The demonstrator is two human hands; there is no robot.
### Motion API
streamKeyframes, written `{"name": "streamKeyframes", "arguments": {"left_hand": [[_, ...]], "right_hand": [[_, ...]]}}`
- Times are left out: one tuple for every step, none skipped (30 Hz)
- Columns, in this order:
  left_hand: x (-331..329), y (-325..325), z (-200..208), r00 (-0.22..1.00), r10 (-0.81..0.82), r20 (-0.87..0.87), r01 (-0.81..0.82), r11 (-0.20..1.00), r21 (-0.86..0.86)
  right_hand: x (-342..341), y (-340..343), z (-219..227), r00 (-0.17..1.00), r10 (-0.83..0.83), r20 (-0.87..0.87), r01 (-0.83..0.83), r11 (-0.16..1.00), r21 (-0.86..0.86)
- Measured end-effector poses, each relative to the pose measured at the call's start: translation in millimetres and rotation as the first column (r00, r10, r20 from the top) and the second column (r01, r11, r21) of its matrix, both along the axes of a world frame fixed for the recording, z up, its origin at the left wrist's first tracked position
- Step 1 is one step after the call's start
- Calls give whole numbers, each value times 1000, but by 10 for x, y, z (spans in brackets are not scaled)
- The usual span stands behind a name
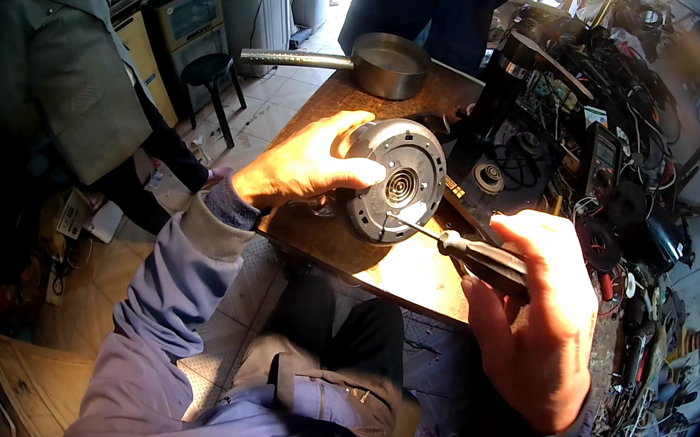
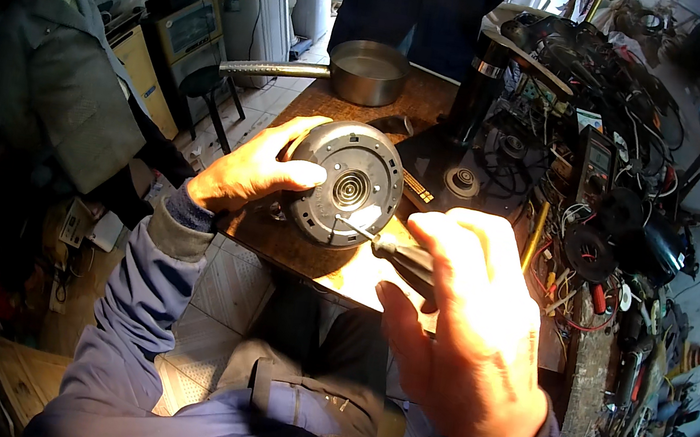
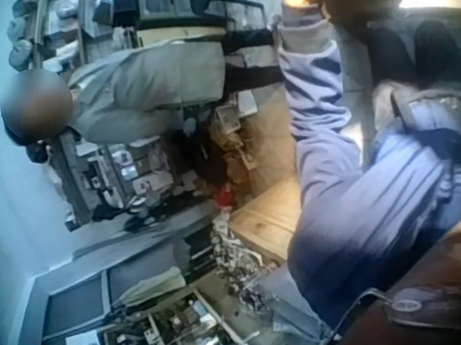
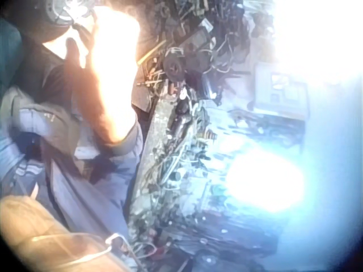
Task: The person disassembles the base of an induction cooktop, uses a screwdriver to adjust internal components, and reassembles it. They then place a metal kettle on the cooktop and activate it to test functionality.
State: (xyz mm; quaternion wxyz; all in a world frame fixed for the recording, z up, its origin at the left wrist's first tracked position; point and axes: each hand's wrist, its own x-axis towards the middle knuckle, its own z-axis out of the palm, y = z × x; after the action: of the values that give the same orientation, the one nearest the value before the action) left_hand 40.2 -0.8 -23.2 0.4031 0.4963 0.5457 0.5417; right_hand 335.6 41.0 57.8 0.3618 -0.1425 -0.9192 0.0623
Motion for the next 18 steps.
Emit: {"name": "streamKeyframes", "arguments": {"left_hand": [[-2,-4,1,1000,5,5,-5,1000,11],[-17,-5,-9,1000,13,-14,-13,1000,1],[-42,0,-21,999,21,-33,-22,1000,-9],[-56,-1,-31,998,30,-52,-31,999,-19],[-48,10,-28,998,23,-54,-24,1000,-16],[-30,22,-16,998,15,-56,-16,1000,-14],[-15,34,-4,998,7,-59,-8,1000,-10],[-17,20,1,999,17,-51,-19,999,-35],[-22,11,9,999,26,-44,-29,998,-60],[-31,19,-18,998,39,-56,-40,999,-30],[-42,24,-52,996,54,-65,-54,999,0],[-59,71,-129,993,72,-94,-64,994,88],[-76,69,-157,992,79,-98,-68,991,116],[-68,90,-163,992,77,-102,-62,988,145],[-56,72,-124,995,62,-83,-53,992,114],[-45,68,-109,996,56,-74,-49,994,101],[-35,63,-97,996,52,-67,-46,995,88],[-38,52,-91,996,60,-69,-53,994,94]], "right_hand": [[-13,49,56,998,70,-2,-70,997,20],[-5,67,63,995,102,18,-102,994,27],[3,88,70,990,134,38,-135,990,34],[10,105,74,984,166,58,-168,985,38],[28,120,89,981,177,79,-181,983,39],[33,127,102,977,188,101,-193,980,40],[22,130,113,984,154,86,-162,981,102],[31,113,111,991,89,99,-95,994,58],[61,73,111,993,24,115,-26,1000,15],[85,43,100,990,-41,133,45,999,-26],[68,66,4,988,-94,121,110,985,-136],[66,56,-8,983,-125,133,134,989,-58],[57,41,-16,977,-156,142,155,988,20],[51,24,-26,970,-195,148,182,979,96],[10,37,-44,997,-73,23,72,997,29],[3,34,-54,999,-35,-21,35,999,-3],[-6,33,-67,998,5,-66,-7,999,-33],[-26,37,-78,992,51,-111,-57,997,-58]]}}
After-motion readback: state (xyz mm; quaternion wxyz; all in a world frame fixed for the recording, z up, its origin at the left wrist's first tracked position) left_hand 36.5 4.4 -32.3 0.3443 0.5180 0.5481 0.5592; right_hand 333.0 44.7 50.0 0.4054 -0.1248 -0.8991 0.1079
